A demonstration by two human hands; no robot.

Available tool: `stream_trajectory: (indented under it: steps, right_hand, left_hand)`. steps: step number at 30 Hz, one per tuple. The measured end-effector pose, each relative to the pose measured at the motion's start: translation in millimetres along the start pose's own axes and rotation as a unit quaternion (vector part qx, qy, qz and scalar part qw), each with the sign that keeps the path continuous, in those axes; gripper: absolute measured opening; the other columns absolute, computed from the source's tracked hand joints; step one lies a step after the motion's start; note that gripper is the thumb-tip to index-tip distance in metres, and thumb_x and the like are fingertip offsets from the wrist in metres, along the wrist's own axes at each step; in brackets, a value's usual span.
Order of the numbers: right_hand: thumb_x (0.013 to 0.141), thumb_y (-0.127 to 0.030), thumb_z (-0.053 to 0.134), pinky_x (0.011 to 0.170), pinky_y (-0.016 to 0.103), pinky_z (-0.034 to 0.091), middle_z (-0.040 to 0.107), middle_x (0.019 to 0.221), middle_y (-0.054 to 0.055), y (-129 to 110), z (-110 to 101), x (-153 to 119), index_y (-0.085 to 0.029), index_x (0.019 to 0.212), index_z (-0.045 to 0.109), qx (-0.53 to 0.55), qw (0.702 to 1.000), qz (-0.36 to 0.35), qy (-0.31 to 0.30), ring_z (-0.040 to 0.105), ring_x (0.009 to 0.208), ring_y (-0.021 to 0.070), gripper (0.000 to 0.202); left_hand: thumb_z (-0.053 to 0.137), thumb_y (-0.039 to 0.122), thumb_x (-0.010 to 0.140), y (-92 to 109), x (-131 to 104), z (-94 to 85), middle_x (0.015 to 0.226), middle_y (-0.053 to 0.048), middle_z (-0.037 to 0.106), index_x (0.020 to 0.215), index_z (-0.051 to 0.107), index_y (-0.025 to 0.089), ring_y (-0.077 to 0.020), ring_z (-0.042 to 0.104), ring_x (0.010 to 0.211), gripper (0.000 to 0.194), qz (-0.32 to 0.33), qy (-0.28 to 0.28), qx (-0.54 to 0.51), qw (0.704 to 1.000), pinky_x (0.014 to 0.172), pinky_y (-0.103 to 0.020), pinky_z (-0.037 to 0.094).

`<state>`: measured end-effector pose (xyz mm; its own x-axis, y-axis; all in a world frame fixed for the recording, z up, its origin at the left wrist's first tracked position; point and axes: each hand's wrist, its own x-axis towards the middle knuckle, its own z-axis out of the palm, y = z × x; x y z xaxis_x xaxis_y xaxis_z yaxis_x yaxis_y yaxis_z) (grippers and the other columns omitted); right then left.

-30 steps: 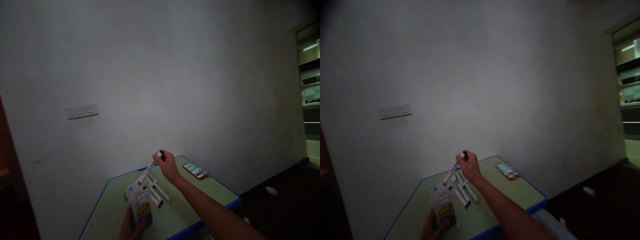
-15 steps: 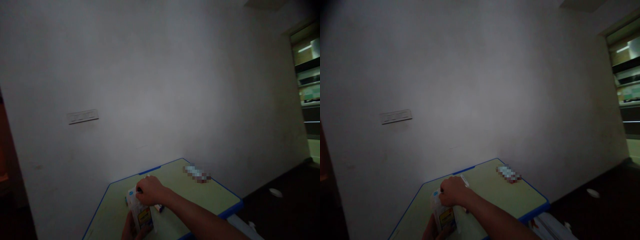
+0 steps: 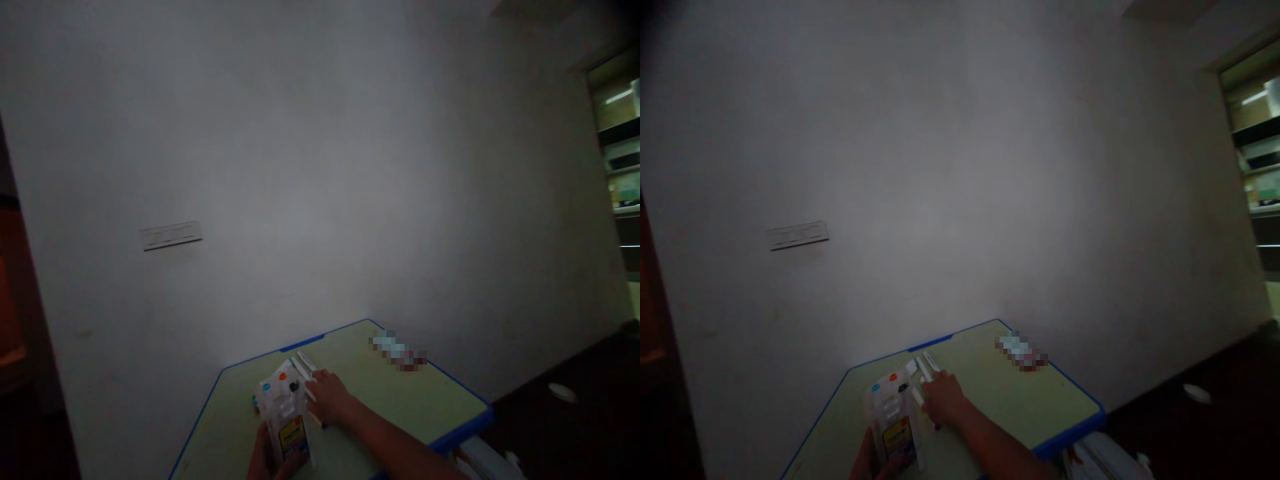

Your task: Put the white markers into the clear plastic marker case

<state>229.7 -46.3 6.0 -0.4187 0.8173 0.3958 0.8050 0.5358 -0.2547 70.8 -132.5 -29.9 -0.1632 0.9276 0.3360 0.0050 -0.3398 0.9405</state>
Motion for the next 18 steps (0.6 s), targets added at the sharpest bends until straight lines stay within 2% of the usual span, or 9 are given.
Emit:
stream_trajectory:
  steps: [2, 5, 9, 13, 18]
  right_hand:
    - [0.074, -0.03, 0.053, 0.088, 0.046, 0.038, 0.059, 0.109, 0.016, -1.2, 16.2, -4.7, -0.016, 0.099, 0.062, -0.016, 1.0, -0.014, -0.022, 0.047, 0.109, 0.0313, 0.03]
    - [0.078, -0.025, 0.048, 0.091, 0.048, 0.037, 0.057, 0.112, 0.018, -5.3, 26.9, -5.8, -0.013, 0.1, 0.061, -0.044, 0.999, -0.003, -0.029, 0.043, 0.115, 0.0314, 0.029]
    - [0.077, -0.021, 0.047, 0.087, 0.047, 0.041, 0.059, 0.106, 0.02, -10.1, 24.3, -1.2, -0.01, 0.099, 0.062, -0.06, 0.998, 0.026, -0.024, 0.049, 0.107, 0.0321, 0.029]
    - [0.074, -0.018, 0.049, 0.082, 0.049, 0.042, 0.06, 0.099, 0.023, -13.7, 19.7, 2.0, -0.006, 0.091, 0.064, -0.062, 0.997, 0.05, -0.023, 0.052, 0.098, 0.0342, 0.026]
    - [0.072, -0.016, 0.05, 0.087, 0.046, 0.037, 0.057, 0.105, 0.023, -8.3, 16.9, 3.0, -0.005, 0.092, 0.064, -0.008, 0.997, 0.069, 0.025, 0.046, 0.106, 0.0344, 0.026]
  left_hand:
    - [0.078, 0.053, 0.045, -2.6, -0.5, -0.2, 0.105, -0.016, 0.062, 0.108, 0.042, 0.016, -0.0344, 0.058, 0.097, 0.081, -0.001, 0.001, -0.004, 1.0, 0.085, -0.041, 0.047]
    - [0.078, 0.052, 0.046, -4.2, -1.4, -0.6, 0.105, -0.017, 0.062, 0.11, 0.042, 0.016, -0.0341, 0.059, 0.096, 0.082, -0.004, 0.005, -0.016, 1.0, 0.083, -0.04, 0.048]
    - [0.078, 0.049, 0.047, -1.9, -3.5, -0.6, 0.103, -0.014, 0.064, 0.11, 0.044, 0.017, -0.0342, 0.06, 0.095, 0.078, -0.011, 0.009, -0.021, 1.0, 0.081, -0.04, 0.05]
    - [0.078, 0.044, 0.05, 7.3, -6.3, -1.6, 0.105, -0.017, 0.063, 0.109, 0.044, 0.015, -0.0338, 0.059, 0.097, 0.074, -0.002, -0.01, -0.021, 1.0, 0.084, -0.041, 0.048]
    - [0.078, 0.039, 0.054, 24.7, -7.9, -5.2, 0.112, -0.018, 0.06, 0.11, 0.044, 0.014, -0.033, 0.056, 0.103, 0.069, -0.031, -0.061, -0.005, 0.998, 0.088, -0.037, 0.046]
